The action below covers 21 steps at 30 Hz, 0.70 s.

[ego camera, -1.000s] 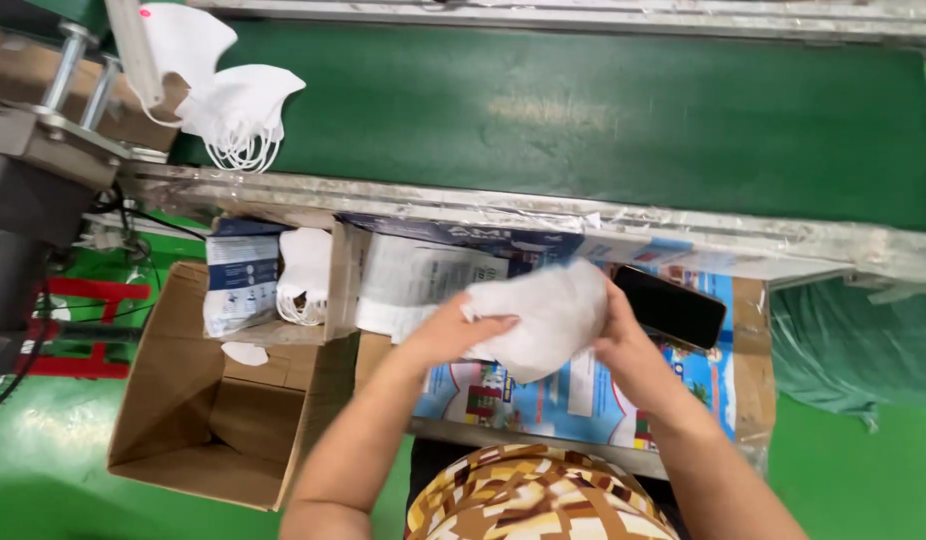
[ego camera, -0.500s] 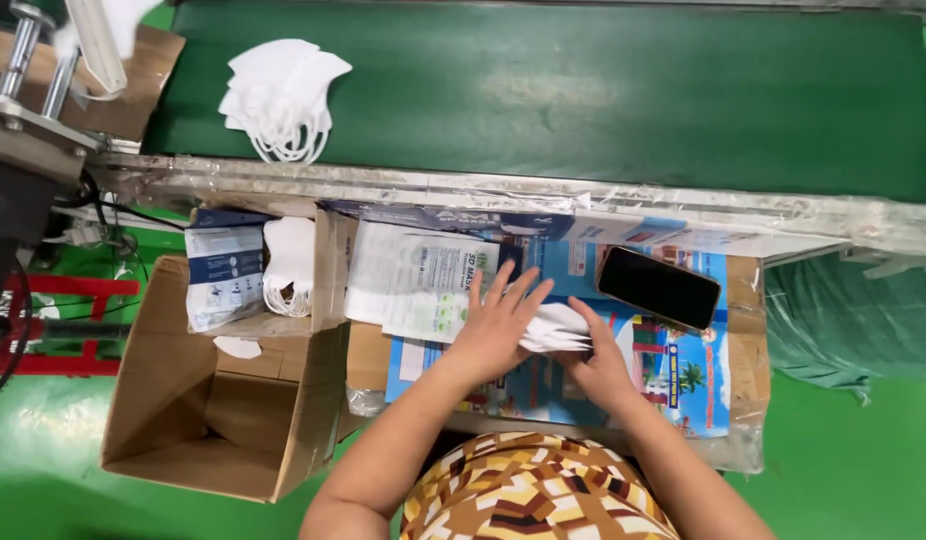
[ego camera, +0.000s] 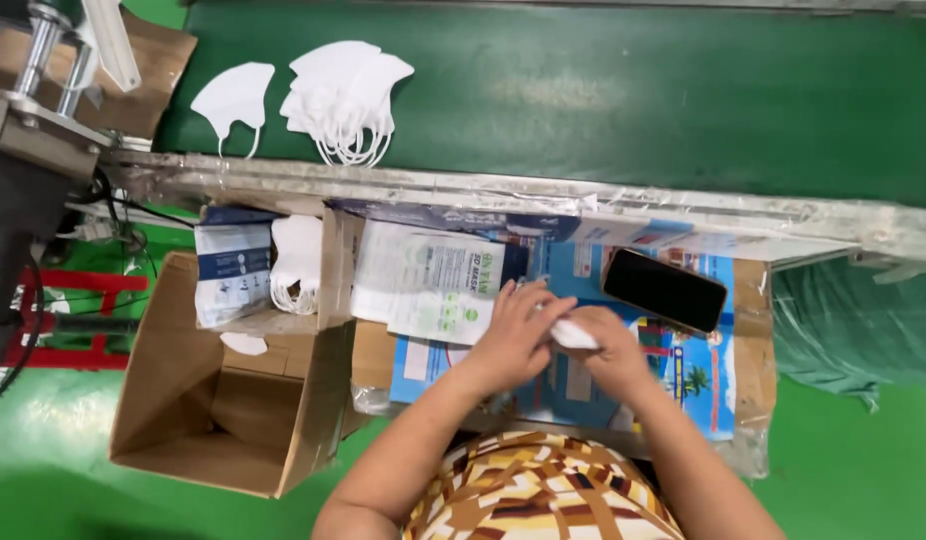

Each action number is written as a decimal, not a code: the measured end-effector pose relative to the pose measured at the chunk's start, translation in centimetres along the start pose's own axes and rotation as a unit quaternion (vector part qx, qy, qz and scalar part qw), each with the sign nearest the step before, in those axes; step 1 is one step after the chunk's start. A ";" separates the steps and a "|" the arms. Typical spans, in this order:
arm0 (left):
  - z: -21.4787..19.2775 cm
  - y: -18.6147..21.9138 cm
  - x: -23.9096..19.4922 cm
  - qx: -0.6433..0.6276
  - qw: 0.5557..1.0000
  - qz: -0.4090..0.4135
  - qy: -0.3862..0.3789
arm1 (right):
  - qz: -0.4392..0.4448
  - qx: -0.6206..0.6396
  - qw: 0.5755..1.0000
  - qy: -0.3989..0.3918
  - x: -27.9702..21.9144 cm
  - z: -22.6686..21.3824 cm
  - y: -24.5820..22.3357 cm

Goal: Packing face masks into individual protective sleeves.

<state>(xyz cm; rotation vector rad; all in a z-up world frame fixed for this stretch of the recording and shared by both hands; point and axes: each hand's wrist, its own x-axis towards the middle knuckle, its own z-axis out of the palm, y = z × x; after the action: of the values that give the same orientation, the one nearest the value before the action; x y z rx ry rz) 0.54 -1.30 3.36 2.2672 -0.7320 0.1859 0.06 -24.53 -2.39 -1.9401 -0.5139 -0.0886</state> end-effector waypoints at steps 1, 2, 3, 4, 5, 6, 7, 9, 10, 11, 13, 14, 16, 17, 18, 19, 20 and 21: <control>0.2 -0.8 -0.9 -0.030 0.999 -0.019 0.034 | 0.010 -0.042 0.999 -0.017 -1.2 -1.5 -0.2; 0.5 -1.7 -1.8 -0.059 0.995 -0.039 0.069 | 0.019 -0.083 0.996 -0.035 -2.4 -3.1 -0.5; 0.0 -2.0 -2.3 -0.060 0.995 -0.040 0.068 | 0.020 -0.083 0.996 -0.036 -3.6 -5.3 0.1; -0.6 -2.2 -2.7 -0.040 0.988 -0.129 0.070 | 0.106 0.075 0.989 -0.076 -4.8 -7.6 0.5; -1.4 -2.7 -2.7 -0.018 0.974 -0.213 0.073 | 0.183 0.229 0.949 -0.113 -5.3 -9.9 1.1; -1.1 -3.0 -1.8 -0.015 0.975 -0.210 0.076 | 0.179 0.229 0.950 -0.113 -4.4 -9.6 1.1; -0.4 -2.8 -1.5 0.037 0.972 -0.228 0.039 | 0.188 0.217 0.954 -0.084 -4.2 -9.3 0.9; 2.0 -3.5 -1.7 0.088 0.965 -0.246 0.001 | 0.198 0.205 0.957 -0.055 -3.7 -8.4 0.3; 3.7 -4.3 -2.1 0.146 0.958 -0.246 -0.005 | 0.210 0.186 0.960 -0.008 -3.3 -7.8 0.0; 5.3 -5.3 -2.1 0.205 0.949 -0.241 -0.010 | 0.219 0.165 0.961 0.040 -2.7 -7.3 -0.3; 5.8 -5.0 -1.5 0.218 0.944 -0.245 -0.039 | 0.220 0.082 0.970 0.055 -2.6 -5.9 -1.3; 6.1 -4.9 -1.2 0.231 0.938 -0.251 -0.068 | 0.222 -0.001 0.973 0.067 -2.5 -5.2 -1.7; 5.3 -4.4 -0.1 0.211 0.940 -0.264 -0.049 | 0.169 -0.078 0.980 0.067 -1.4 -3.8 -3.3; 4.9 -4.0 -0.1 0.189 0.941 -0.277 -0.038 | 0.124 -0.152 0.978 0.066 -1.4 -2.9 -4.3; 4.6 -4.4 -0.2 0.189 0.941 -0.277 -0.041 | 0.128 -0.152 0.978 0.066 -1.1 -2.5 -5.2; 4.4 -4.7 -0.2 0.181 0.940 -0.288 -0.013 | 0.093 -0.201 0.975 0.035 -0.7 -2.2 -6.0; 4.2 -5.0 -0.2 0.173 0.938 -0.298 0.015 | 0.059 -0.249 0.967 0.003 -0.3 -1.9 -6.8; 4.0 -5.6 -0.2 0.174 0.940 -0.294 0.017 | 0.057 -0.250 0.966 0.007 -0.7 -1.7 -6.0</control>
<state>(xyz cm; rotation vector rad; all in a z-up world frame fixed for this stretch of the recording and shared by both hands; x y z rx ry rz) 3.18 -0.81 -2.95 2.7019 0.0305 0.0679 -2.64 -24.29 3.32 -2.4575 -0.3922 -0.1708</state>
